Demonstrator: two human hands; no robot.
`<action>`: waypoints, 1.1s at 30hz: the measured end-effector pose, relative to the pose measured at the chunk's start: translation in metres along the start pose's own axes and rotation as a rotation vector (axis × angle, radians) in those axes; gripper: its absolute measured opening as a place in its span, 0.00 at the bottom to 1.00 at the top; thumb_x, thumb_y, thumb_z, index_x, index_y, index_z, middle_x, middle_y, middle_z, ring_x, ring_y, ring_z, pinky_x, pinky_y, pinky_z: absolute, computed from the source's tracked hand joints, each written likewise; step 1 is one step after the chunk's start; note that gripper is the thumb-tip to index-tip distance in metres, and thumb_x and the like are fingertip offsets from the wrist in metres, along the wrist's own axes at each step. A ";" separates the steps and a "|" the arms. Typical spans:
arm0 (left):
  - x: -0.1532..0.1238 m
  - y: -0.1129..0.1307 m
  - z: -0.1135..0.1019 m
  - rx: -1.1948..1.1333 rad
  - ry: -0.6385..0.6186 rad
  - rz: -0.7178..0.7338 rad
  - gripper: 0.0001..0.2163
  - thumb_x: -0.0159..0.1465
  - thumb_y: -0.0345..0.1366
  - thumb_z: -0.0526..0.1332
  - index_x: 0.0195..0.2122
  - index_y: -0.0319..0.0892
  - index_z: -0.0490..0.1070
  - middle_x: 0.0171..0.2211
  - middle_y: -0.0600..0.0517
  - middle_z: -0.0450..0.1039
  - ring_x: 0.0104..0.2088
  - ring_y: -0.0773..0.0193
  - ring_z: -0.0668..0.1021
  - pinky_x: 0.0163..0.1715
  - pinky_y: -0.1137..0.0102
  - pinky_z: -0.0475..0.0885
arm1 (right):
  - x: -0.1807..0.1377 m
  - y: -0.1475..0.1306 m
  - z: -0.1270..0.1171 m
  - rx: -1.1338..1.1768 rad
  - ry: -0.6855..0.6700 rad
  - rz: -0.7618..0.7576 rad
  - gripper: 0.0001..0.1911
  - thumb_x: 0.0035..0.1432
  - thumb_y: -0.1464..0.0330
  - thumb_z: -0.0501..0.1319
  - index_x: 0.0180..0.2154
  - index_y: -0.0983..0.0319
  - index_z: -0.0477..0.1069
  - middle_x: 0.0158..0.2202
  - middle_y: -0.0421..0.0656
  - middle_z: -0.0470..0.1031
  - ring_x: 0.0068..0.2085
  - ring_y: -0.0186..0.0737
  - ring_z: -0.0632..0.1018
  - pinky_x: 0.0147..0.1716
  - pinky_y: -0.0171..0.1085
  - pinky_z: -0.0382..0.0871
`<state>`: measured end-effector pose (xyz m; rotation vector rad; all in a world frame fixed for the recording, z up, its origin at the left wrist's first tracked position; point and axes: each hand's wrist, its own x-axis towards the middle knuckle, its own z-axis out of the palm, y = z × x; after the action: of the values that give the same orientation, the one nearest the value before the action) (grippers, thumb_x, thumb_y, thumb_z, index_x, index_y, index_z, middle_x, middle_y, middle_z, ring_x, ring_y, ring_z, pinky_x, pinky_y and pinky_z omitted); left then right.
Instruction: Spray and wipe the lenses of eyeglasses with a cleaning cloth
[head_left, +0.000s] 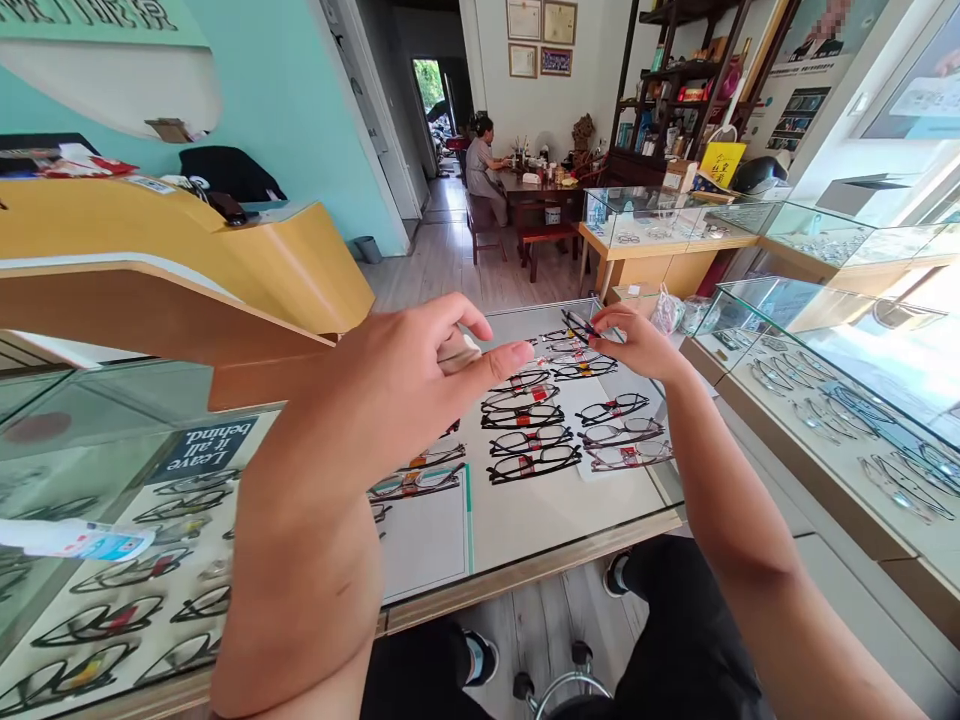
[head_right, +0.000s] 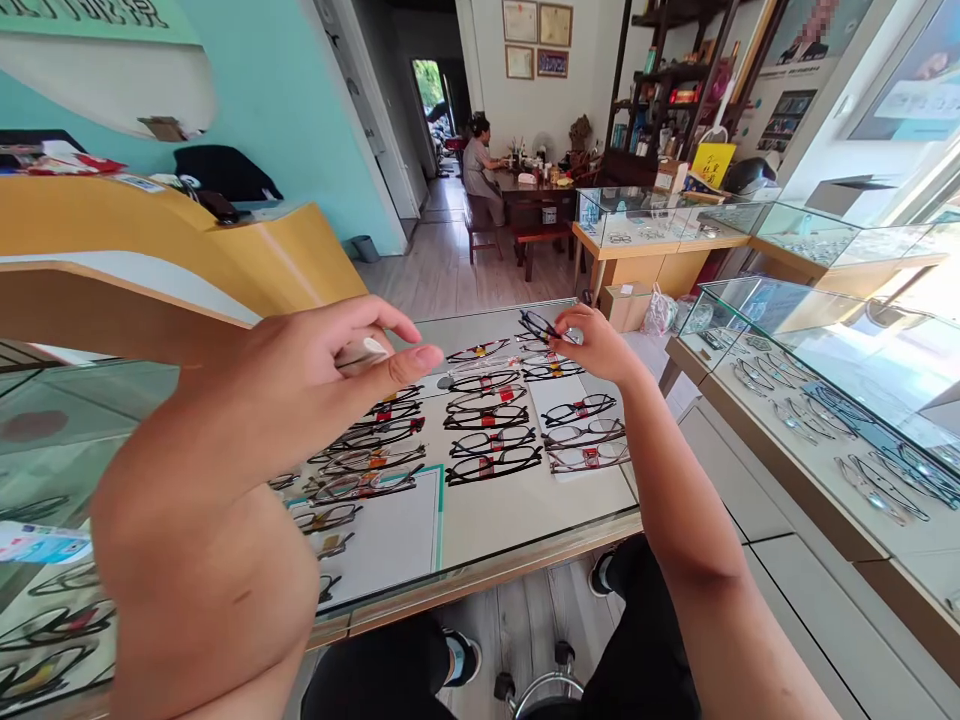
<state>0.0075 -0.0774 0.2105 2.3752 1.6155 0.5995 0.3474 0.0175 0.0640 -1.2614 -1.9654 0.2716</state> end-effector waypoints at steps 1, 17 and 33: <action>0.002 0.001 0.002 0.006 -0.004 0.001 0.28 0.65 0.71 0.60 0.46 0.51 0.78 0.25 0.53 0.76 0.25 0.58 0.73 0.25 0.66 0.58 | -0.001 0.003 0.000 -0.077 -0.063 0.034 0.09 0.64 0.61 0.68 0.37 0.59 0.81 0.50 0.50 0.81 0.54 0.52 0.80 0.61 0.51 0.69; 0.008 0.005 0.012 -0.022 -0.045 0.031 0.25 0.65 0.67 0.65 0.43 0.50 0.78 0.24 0.52 0.74 0.26 0.57 0.72 0.26 0.66 0.56 | -0.007 -0.002 0.004 -0.557 -0.667 0.384 0.10 0.58 0.66 0.72 0.43 0.50 0.89 0.46 0.46 0.82 0.60 0.59 0.73 0.60 0.56 0.62; 0.008 0.003 0.012 -0.046 -0.055 0.034 0.25 0.64 0.68 0.65 0.42 0.50 0.78 0.24 0.52 0.71 0.26 0.57 0.70 0.27 0.66 0.55 | -0.003 0.002 0.016 -0.589 -0.704 0.429 0.14 0.62 0.71 0.69 0.46 0.50 0.88 0.45 0.46 0.86 0.59 0.57 0.77 0.62 0.55 0.60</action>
<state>0.0177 -0.0700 0.2027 2.3687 1.5249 0.5657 0.3381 0.0191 0.0502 -2.2069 -2.4360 0.4046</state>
